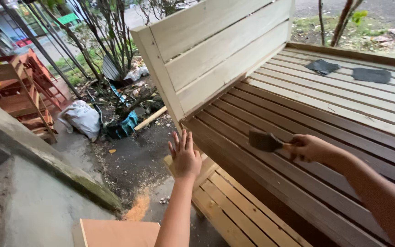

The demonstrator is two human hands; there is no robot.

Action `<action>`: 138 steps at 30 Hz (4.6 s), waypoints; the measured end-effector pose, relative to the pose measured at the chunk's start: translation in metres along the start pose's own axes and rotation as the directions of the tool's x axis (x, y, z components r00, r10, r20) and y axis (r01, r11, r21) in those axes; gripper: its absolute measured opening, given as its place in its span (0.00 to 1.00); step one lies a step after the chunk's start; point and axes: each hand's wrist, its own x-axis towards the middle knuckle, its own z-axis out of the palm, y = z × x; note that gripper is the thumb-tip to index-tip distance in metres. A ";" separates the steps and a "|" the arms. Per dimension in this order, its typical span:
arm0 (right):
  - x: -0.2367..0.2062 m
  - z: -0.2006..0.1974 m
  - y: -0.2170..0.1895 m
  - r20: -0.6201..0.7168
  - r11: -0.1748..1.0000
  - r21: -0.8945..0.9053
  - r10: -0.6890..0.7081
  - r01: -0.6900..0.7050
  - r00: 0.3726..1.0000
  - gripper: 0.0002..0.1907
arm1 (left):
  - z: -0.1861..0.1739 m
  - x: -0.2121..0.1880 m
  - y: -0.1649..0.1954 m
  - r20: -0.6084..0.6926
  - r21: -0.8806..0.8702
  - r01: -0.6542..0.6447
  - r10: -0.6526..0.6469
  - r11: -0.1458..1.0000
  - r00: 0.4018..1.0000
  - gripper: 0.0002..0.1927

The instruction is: The person applies brown wood stain with a brush to the slatted seat and frame of an unfinished wooden bench, dipping the brush into a stain can between sections and working across the slats and side rails.

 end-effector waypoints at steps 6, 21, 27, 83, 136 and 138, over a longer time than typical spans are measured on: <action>0.097 0.050 -0.087 -0.210 0.922 -0.379 0.000 -0.082 0.978 0.19 | 0.035 0.041 -0.053 0.006 -0.049 0.028 -0.027 0.998 1.000 0.34; 0.311 0.155 -0.221 -0.140 0.944 -0.329 -0.071 0.021 0.988 0.16 | 0.119 0.105 -0.186 -0.013 0.006 0.046 -0.046 0.999 0.999 0.32; 0.305 0.157 -0.229 -0.095 0.829 -0.548 -0.193 0.111 0.977 0.21 | 0.127 0.113 -0.181 -0.057 -0.081 0.020 -0.025 0.997 0.998 0.31; -0.154 0.065 -0.043 0.043 0.267 -0.957 -0.248 0.111 0.968 0.30 | 0.004 -0.041 0.196 -0.074 -0.303 -0.282 0.273 0.910 0.959 0.30; -0.390 -0.048 0.071 -0.187 0.660 -0.654 0.332 -0.370 0.924 0.29 | -0.047 -0.098 0.267 -0.036 -0.389 -0.287 0.297 0.875 0.954 0.29; -0.347 -0.023 0.034 -0.130 0.825 -0.538 0.124 -0.175 0.984 0.28 | -0.046 -0.090 0.234 -0.053 -0.371 -0.256 0.255 0.893 0.966 0.29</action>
